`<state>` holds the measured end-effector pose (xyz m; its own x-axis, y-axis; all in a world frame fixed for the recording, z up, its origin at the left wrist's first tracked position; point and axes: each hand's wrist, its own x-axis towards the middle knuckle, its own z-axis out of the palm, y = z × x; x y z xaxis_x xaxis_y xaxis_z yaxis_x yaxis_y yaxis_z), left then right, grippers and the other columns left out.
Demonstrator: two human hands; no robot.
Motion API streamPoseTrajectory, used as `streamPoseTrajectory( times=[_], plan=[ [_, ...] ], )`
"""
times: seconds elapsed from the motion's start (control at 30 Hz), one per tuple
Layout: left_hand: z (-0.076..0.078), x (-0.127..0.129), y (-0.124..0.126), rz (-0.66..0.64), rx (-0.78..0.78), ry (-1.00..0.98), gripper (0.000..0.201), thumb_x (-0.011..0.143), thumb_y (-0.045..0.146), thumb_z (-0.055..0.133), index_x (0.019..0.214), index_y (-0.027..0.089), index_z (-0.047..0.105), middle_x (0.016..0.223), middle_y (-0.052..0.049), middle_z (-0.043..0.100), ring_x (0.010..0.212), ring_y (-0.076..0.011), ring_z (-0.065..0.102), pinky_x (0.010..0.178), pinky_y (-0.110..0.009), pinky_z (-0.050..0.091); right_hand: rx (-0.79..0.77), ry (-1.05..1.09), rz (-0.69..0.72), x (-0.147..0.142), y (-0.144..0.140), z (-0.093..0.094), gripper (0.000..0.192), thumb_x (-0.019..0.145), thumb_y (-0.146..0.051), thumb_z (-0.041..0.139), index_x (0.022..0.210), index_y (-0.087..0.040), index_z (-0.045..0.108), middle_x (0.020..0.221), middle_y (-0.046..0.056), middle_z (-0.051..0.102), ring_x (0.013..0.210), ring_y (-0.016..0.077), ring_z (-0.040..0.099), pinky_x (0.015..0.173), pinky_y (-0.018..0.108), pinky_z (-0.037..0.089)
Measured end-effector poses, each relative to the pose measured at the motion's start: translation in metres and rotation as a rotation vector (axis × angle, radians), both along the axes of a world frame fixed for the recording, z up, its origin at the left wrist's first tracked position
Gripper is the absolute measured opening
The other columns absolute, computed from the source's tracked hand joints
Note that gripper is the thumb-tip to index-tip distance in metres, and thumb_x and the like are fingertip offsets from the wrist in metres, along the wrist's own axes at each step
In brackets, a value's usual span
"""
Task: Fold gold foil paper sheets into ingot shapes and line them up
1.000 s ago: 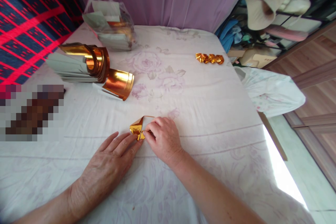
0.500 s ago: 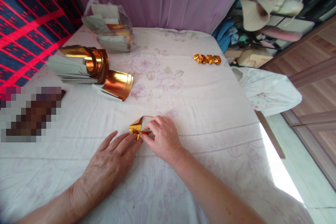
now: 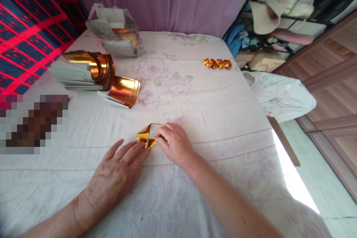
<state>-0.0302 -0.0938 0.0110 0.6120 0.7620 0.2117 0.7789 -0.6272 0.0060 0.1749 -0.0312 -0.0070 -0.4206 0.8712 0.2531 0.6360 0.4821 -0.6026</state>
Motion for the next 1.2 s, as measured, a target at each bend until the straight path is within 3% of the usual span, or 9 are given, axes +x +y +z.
streamPoseTrajectory(
  times=[0.13, 0.23, 0.33, 0.6, 0.97, 1.2],
  plan=[
    [0.000, 0.000, 0.000, 0.003, 0.011, -0.018, 0.036, 0.089, 0.011, 0.049, 0.120, 0.021, 0.063, 0.121, -0.006, 0.065, 0.110, -0.0254, 0.060, 0.104, -0.051, 0.042, 0.023, -0.022, 0.014, -0.001, -0.001, 0.000, 0.014, 0.088, -0.011, 0.056, 0.080, -0.021, 0.061, 0.082, 0.001, 0.064, 0.079, 0.0164, 0.058, 0.074, 0.030, 0.043],
    [0.000, 0.001, 0.001, 0.009, -0.011, 0.001, 0.039, 0.089, 0.010, 0.049, 0.125, 0.022, 0.060, 0.121, -0.006, 0.065, 0.111, -0.0254, 0.060, 0.104, -0.051, 0.042, 0.041, -0.083, -0.035, -0.005, -0.005, 0.000, 0.005, 0.085, -0.017, 0.064, 0.083, -0.021, 0.061, 0.085, 0.003, 0.064, 0.083, 0.0192, 0.059, 0.077, 0.033, 0.043],
    [0.000, 0.002, 0.001, 0.009, -0.017, 0.013, 0.042, 0.089, 0.009, 0.048, 0.127, 0.022, 0.059, 0.121, -0.007, 0.065, 0.113, -0.0257, 0.060, 0.104, -0.052, 0.042, 0.055, -0.133, -0.087, -0.009, -0.008, 0.000, 0.012, 0.080, -0.023, 0.072, 0.085, -0.021, 0.061, 0.086, 0.004, 0.064, 0.086, 0.0215, 0.058, 0.079, 0.036, 0.043],
    [0.003, 0.000, 0.001, 0.000, -0.007, 0.007, 0.036, 0.090, 0.014, 0.049, 0.124, 0.020, 0.060, 0.122, -0.007, 0.065, 0.111, -0.0261, 0.060, 0.105, -0.052, 0.041, 0.014, -0.065, -0.025, -0.004, -0.003, 0.000, 0.012, 0.082, -0.012, 0.067, 0.082, -0.022, 0.060, 0.084, 0.000, 0.064, 0.082, 0.0176, 0.058, 0.076, 0.032, 0.042],
    [0.000, -0.001, -0.001, -0.017, 0.030, 0.026, 0.032, 0.091, 0.013, 0.049, 0.119, 0.020, 0.062, 0.121, -0.007, 0.066, 0.111, -0.0263, 0.060, 0.104, -0.052, 0.042, 0.017, -0.059, -0.009, -0.003, -0.003, 0.001, 0.009, 0.083, -0.013, 0.064, 0.081, -0.022, 0.061, 0.085, 0.001, 0.064, 0.082, 0.0175, 0.059, 0.077, 0.033, 0.043],
    [0.000, 0.000, -0.001, -0.008, 0.020, 0.030, 0.031, 0.091, 0.014, 0.049, 0.118, 0.020, 0.062, 0.121, -0.008, 0.066, 0.112, -0.0260, 0.060, 0.103, -0.052, 0.043, 0.054, -0.160, -0.080, -0.011, -0.009, 0.003, 0.020, 0.075, -0.030, 0.077, 0.080, -0.022, 0.060, 0.085, 0.003, 0.062, 0.084, 0.0213, 0.057, 0.078, 0.036, 0.043]
  ],
)
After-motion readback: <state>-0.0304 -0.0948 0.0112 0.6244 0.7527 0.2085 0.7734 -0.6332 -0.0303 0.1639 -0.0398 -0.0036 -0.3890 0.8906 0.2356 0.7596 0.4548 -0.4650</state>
